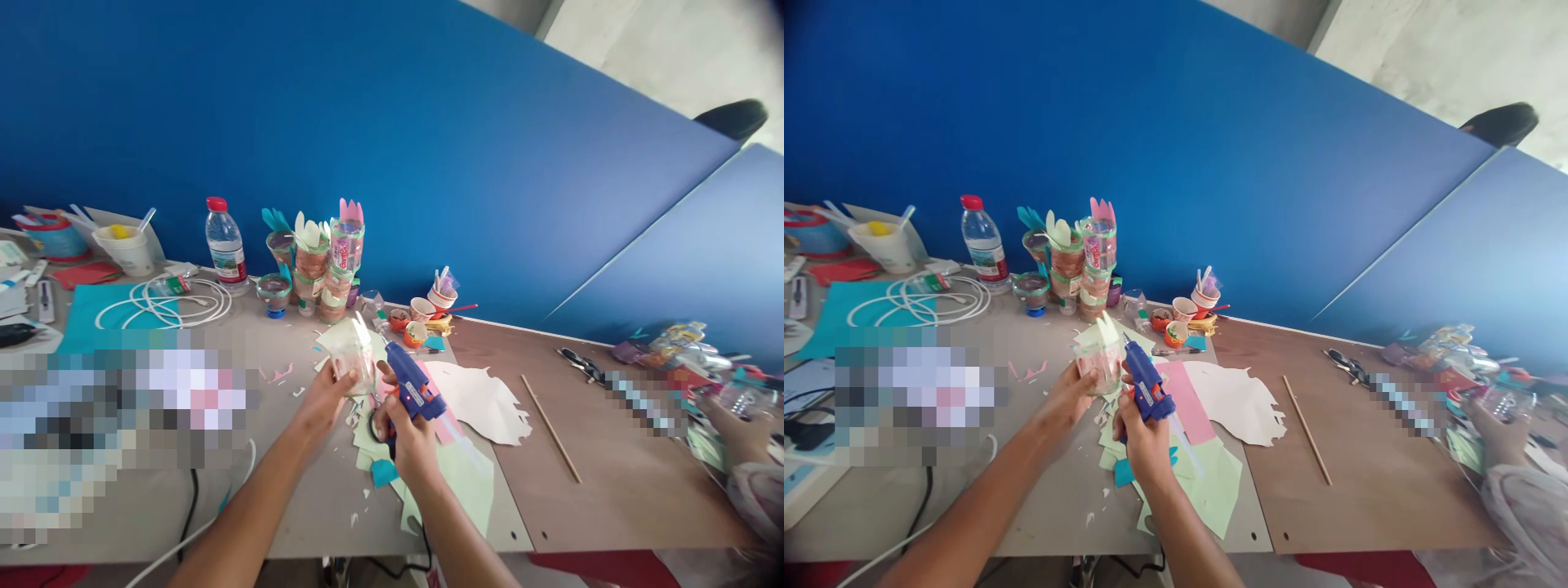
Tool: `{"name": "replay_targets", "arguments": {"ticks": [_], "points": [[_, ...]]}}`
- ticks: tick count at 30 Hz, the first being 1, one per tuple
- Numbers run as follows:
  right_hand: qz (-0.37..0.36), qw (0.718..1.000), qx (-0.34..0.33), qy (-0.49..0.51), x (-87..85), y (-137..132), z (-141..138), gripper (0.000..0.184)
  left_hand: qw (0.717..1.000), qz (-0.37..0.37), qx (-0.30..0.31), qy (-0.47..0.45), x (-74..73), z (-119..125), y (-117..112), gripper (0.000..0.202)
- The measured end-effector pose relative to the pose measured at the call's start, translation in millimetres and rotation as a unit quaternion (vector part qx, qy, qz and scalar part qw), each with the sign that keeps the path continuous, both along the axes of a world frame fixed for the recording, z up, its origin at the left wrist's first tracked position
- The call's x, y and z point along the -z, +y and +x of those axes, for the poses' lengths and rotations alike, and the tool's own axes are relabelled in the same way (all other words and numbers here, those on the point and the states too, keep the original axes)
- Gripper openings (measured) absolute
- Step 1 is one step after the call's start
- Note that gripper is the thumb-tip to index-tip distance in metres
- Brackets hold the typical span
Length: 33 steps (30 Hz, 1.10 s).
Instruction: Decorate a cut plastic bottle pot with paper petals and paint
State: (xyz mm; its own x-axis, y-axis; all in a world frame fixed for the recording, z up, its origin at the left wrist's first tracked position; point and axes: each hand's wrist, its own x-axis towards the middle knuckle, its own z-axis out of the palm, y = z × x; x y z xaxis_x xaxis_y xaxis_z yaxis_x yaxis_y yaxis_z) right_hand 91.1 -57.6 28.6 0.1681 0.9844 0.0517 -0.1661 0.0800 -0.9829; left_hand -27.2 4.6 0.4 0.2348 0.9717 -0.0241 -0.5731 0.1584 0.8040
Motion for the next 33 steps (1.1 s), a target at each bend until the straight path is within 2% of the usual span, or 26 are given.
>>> {"name": "replay_targets", "arguments": {"ticks": [5,8,10,14,19,21,23,26,29,33], "points": [[0.021,0.997,0.064,0.031,15.0,10.3,-8.6,0.039,0.997,-0.007,0.072,-0.034,-2.0,5.3,-8.3,0.039],[0.015,0.993,0.098,0.063,17.0,17.5,-5.1,0.032,0.996,0.005,0.07,-0.057,-4.9,3.6,-8.4,0.04],[0.009,0.991,0.097,0.088,16.7,20.5,-2.4,0.031,0.995,0.036,0.076,-0.056,-8.5,1.8,-8.4,0.043],[-0.005,0.988,0.07,0.135,16.4,22.2,-1.3,0.027,0.982,0.095,0.155,-0.053,-16.4,0.2,-11.1,0.056],[-0.013,0.987,0.065,0.149,11.4,21.5,0.0,0.024,0.984,0.078,0.146,-0.065,-14.0,-2.4,-12.2,0.053],[0.013,0.986,0.091,0.135,6.8,18.4,5.1,0.024,0.99,0.053,0.123,-0.038,-9.6,-3.0,-10.1,0.051],[0.048,0.988,0.107,0.102,1.9,11.9,12.1,0.024,0.998,0.032,0.047,0.023,-4.9,-2.4,-7.0,0.054],[0.051,0.998,0.044,0.002,-3.8,-2.2,20.4,0.023,0.988,0.028,-0.067,0.138,0.7,0.3,-2.5,0.067],[-0.003,0.994,-0.035,-0.104,-6.9,-12.7,21.5,0.025,0.977,0.059,-0.097,0.183,4.4,2.2,0.4,0.071],[-0.048,0.987,-0.056,-0.145,-8.3,-13.2,19.2,0.029,0.966,0.099,-0.115,0.208,8.1,1.5,2.8,0.07]]}}
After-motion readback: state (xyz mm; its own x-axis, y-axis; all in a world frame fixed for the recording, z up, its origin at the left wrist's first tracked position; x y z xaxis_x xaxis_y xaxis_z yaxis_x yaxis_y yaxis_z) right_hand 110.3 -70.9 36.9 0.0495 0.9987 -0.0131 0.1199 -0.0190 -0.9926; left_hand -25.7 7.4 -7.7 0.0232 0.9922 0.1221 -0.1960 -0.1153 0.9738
